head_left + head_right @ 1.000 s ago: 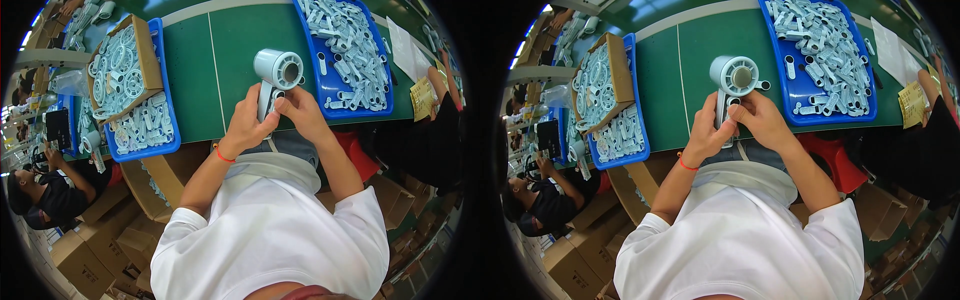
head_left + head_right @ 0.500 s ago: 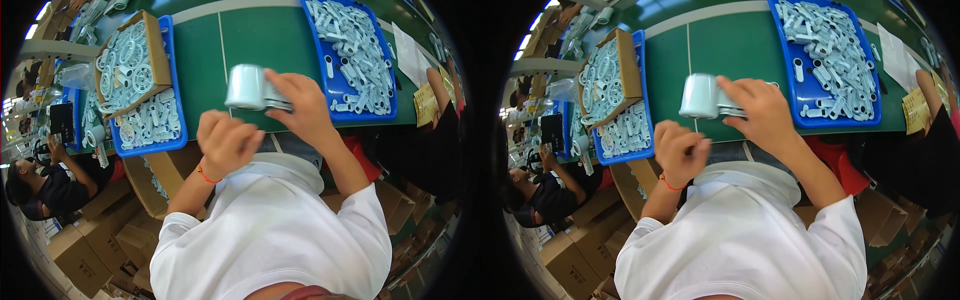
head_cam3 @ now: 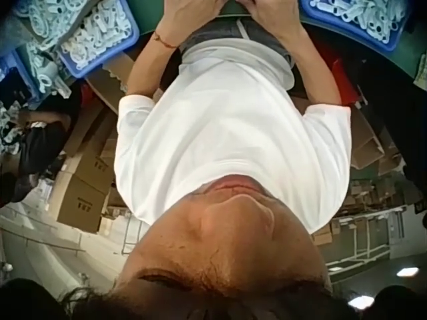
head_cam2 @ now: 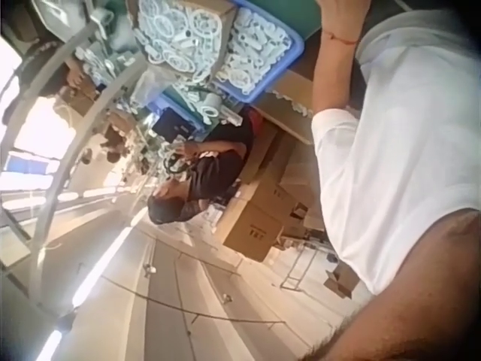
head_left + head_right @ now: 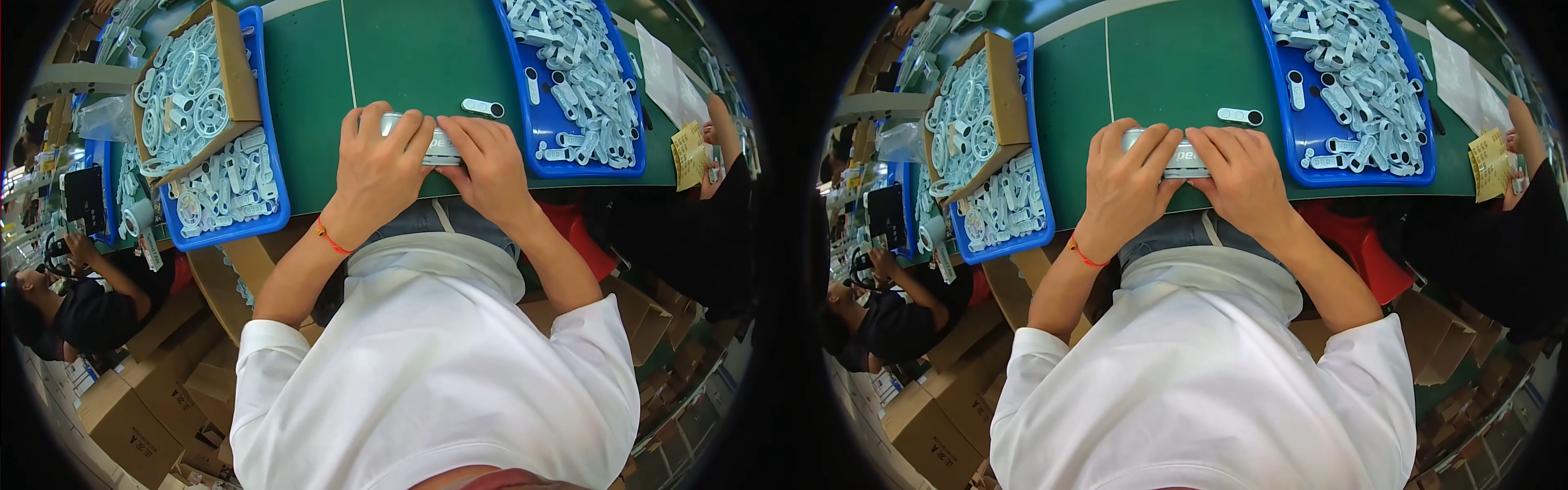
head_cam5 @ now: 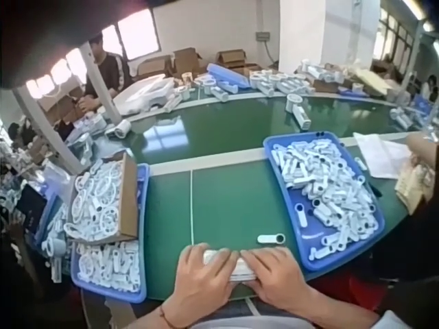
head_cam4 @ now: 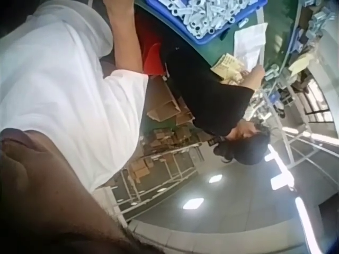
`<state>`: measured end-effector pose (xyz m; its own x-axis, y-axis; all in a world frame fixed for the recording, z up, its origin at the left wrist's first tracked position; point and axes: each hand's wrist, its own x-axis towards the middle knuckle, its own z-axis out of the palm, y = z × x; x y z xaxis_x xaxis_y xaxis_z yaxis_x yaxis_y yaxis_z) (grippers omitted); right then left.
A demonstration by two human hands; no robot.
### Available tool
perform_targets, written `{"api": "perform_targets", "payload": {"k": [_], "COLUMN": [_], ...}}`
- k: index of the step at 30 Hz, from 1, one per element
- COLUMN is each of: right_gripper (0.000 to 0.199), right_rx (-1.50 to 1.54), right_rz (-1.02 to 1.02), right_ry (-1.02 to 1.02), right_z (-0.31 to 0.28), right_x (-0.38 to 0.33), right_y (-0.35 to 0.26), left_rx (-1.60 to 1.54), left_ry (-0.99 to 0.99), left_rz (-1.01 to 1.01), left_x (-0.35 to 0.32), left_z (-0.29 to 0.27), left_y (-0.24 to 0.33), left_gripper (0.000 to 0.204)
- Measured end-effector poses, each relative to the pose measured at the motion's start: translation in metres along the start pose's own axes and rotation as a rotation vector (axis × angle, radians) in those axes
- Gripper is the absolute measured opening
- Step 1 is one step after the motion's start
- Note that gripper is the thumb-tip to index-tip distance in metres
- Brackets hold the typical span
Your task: Assembling components and checking fit for handheld hair dryer units at a factory workstation.
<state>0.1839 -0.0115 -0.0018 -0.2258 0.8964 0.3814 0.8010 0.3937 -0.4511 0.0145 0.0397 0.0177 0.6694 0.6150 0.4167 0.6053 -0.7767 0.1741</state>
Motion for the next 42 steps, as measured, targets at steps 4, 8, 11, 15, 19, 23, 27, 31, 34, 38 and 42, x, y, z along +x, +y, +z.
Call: {"api": "perform_targets", "payload": {"k": [4, 8, 11, 15, 19, 23, 27, 31, 34, 38, 42], "right_gripper": [0.055, 0.055, 0.055, 0.056, 0.057, 0.060, 0.064, 0.063, 0.060, 0.055, 0.056], "right_rx": [0.128, 0.184, 0.231, 0.165, 0.142, 0.668, 1.296, 1.367, 1.398, 1.389, 1.402], "right_rz": [0.048, 0.057, 0.026, 0.016, 0.069, 0.347, 0.562, 0.624, 0.674, 0.678, 0.682], "right_ry": [-0.053, -0.051, -0.007, -0.002, -0.002, 0.038, 0.157, 0.174, 0.164, 0.168, 0.170], "right_z": [-0.008, -0.006, -0.002, -0.002, -0.004, -0.014, -0.005, -0.004, -0.005, -0.005, -0.004], "right_x": [0.005, 0.003, -0.001, 0.002, -0.002, -0.001, 0.005, 0.004, 0.004, 0.004, 0.004], "right_y": [0.000, 0.002, 0.007, 0.002, 0.002, -0.006, -0.011, -0.011, -0.010, -0.010, -0.009], "left_rx": [-0.017, -0.099, -0.095, -0.116, -0.133, -1.266, -1.464, -1.532, -1.615, -1.581, -1.564], "left_ry": [-0.018, -0.013, -0.015, -0.006, 0.181, 0.522, 0.228, 0.124, 0.097, 0.082, 0.081], "left_rz": [-0.020, -0.064, -0.075, -0.062, -0.091, -0.565, -0.484, -0.498, -0.553, -0.577, -0.601], "left_x": [-0.001, 0.001, 0.003, 0.002, -0.002, -0.019, -0.011, 0.004, 0.011, 0.011, 0.011], "left_z": [-0.003, -0.003, -0.004, -0.002, -0.001, 0.010, 0.021, 0.022, 0.021, 0.027, 0.031], "left_y": [-0.001, 0.000, 0.002, -0.004, -0.001, 0.017, 0.024, 0.022, 0.023, 0.024, 0.023], "left_gripper": [0.048, 0.045, 0.044, 0.044, 0.057, 0.078, 0.074, 0.067, 0.065, 0.065, 0.064]}}
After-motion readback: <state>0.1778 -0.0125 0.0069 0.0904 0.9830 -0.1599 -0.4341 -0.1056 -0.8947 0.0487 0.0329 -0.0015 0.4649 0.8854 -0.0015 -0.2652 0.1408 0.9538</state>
